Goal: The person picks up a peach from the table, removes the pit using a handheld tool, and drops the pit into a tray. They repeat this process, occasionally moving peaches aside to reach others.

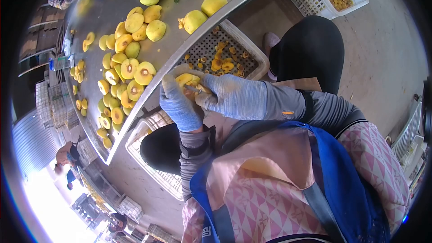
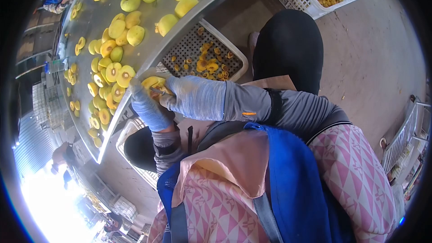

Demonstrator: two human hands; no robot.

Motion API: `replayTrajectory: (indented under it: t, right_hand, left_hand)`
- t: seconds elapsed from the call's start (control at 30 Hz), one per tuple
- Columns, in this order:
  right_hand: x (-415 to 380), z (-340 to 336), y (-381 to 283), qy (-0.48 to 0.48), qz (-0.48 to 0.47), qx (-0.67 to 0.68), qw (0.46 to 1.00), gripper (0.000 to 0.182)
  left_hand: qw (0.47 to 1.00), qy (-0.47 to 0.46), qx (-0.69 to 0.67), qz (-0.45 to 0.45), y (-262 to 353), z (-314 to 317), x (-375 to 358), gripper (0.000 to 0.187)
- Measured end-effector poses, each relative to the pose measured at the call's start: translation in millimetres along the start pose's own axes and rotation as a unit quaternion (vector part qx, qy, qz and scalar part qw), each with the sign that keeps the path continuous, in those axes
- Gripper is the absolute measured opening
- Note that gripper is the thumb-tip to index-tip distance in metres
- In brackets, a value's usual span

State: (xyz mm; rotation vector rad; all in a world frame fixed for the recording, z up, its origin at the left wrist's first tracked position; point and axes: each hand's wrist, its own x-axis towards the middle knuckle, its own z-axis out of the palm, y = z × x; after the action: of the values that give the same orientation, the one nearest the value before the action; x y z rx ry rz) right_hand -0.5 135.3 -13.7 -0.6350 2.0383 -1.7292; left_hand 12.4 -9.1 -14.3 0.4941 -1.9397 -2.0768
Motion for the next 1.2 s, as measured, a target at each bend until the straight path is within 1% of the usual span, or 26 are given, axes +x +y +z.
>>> replayTrajectory:
  t: [0.07,0.1,0.13,0.17,0.2,0.23,0.27,0.33,0.4,0.43,0.5,0.57,0.63,0.7,0.73,0.77,0.8,0.83,0.87,0.93,1.0,1.03,1.1,1.13,1.17,1.2]
  right_hand:
    - [-1.5,-5.2,-8.1,-0.02,0.012,-0.041,0.999,0.041]
    - [-2.3,-6.7,-10.0,-0.04,0.025,-0.082,0.995,0.042]
    - [-1.5,-4.9,-7.1,-0.04,0.026,-0.082,0.996,0.042]
    - [-0.3,-1.4,-2.0,-0.033,-0.001,-0.016,0.999,0.042]
    - [1.3,0.9,1.5,-0.025,-0.028,0.05,0.998,0.043]
    - [1.9,2.2,3.0,-0.025,-0.028,0.05,0.998,0.043]
    - [2.1,3.4,4.0,-0.025,-0.013,0.052,0.998,0.043]
    - [2.1,0.1,-1.4,-0.023,0.002,0.054,0.998,0.044]
    - [-0.5,-7.7,-10.5,-0.061,0.066,-0.039,0.995,0.044]
    - [0.0,-6.6,-9.3,-0.062,0.066,-0.039,0.995,0.044]
    - [0.6,-0.5,-3.9,-0.066,0.029,0.039,0.997,0.044]
    - [-0.4,5.8,-2.0,-0.041,0.028,0.053,0.997,0.044]
    - [-0.5,6.5,-1.7,-0.017,0.028,0.068,0.997,0.044]
    - [4.7,-0.7,0.7,-0.053,0.012,0.025,0.998,0.042]
    - [5.0,-3.1,1.3,-0.052,0.012,0.025,0.998,0.042]
    - [4.4,-4.5,1.2,-0.038,0.018,-0.031,0.999,0.042]
    - [3.8,-4.7,1.1,-0.025,0.024,-0.087,0.996,0.041]
    - [3.3,-3.4,0.4,-0.026,0.024,-0.086,0.996,0.041]
    - [2.4,-1.6,-1.0,-0.009,0.027,-0.093,0.995,0.04]
    - [4.5,2.7,3.8,0.009,0.03,-0.101,0.994,0.039]
    - [11.9,12.0,22.2,0.026,-0.011,0.046,0.999,0.039]
    - [11.6,14.6,26.4,0.025,-0.012,0.044,0.999,0.039]
    - [12.2,16.8,26.6,0.026,-0.035,0.167,0.985,0.041]
    - [12.5,14.0,23.3,0.022,-0.037,0.165,0.985,0.041]
    - [11.8,7.3,19.3,-0.054,0.076,0.21,0.973,0.043]
    - [9.8,0.5,13.4,-0.129,0.19,0.249,0.941,0.045]
  left_hand:
    - [1.0,0.005,0.012,-0.004,-1.6,-1.2,0.8,0.055]
    - [1.0,0.016,0.019,0.013,-2.9,-1.7,-0.4,0.054]
    - [0.999,0.027,0.027,0.031,-3.7,-1.9,-2.0,0.053]
    - [0.999,0.028,0.028,0.03,-3.6,-1.5,-4.4,0.053]
    - [0.998,0.01,0.016,0.061,-2.5,-0.2,-5.6,0.052]
    - [0.996,-0.008,0.003,0.093,-1.6,0.8,-5.8,0.05]
    - [0.996,-0.008,0.003,0.093,-1.1,0.7,-4.5,0.05]
    - [0.999,0.026,0.039,0.003,-0.6,0.4,0.2,0.049]
    - [0.999,0.035,0.032,0.006,-4.0,1.0,-0.4,0.051]
    - [0.999,0.045,0.026,0.01,-5.3,0.8,-0.9,0.053]
    - [0.999,0.018,0.031,0.032,-6.1,-1.5,-3.4,0.053]
    - [0.998,-0.009,0.034,0.056,-6.3,0.5,-2.2,0.054]
    - [0.997,-0.013,-0.076,-0.002,-5.3,3.8,-1.8,0.052]
    - [0.999,0.006,-0.049,0.001,-3.2,6.1,-0.9,0.052]
    - [0.999,0.027,-0.023,0.003,-3.1,6.6,-1.2,0.051]
    - [0.999,0.027,-0.022,0.002,-3.4,6.8,-1.1,0.051]
    - [0.995,0.058,0.067,0.034,-4.0,7.5,-0.2,0.051]
    - [0.982,0.089,0.155,0.067,-4.4,8.1,0.6,0.051]
    - [0.981,0.09,0.156,0.067,-5.2,8.9,0.5,0.051]
    - [0.998,0.06,0.021,0.024,-8.2,10.3,0.0,0.052]
    - [0.998,0.054,0.001,0.015,-12.0,8.7,2.3,0.049]
    - [0.999,0.05,-0.017,0.005,-11.6,8.2,2.3,0.046]
    - [0.999,0.028,-0.035,-0.01,-2.5,8.2,-3.0,0.047]
    - [0.998,0.007,-0.05,-0.025,1.9,7.0,-5.5,0.048]
    - [0.998,0.01,-0.051,-0.021,2.4,4.4,-6.2,0.048]
    - [0.998,0.008,-0.052,-0.027,1.5,1.2,-7.4,0.05]
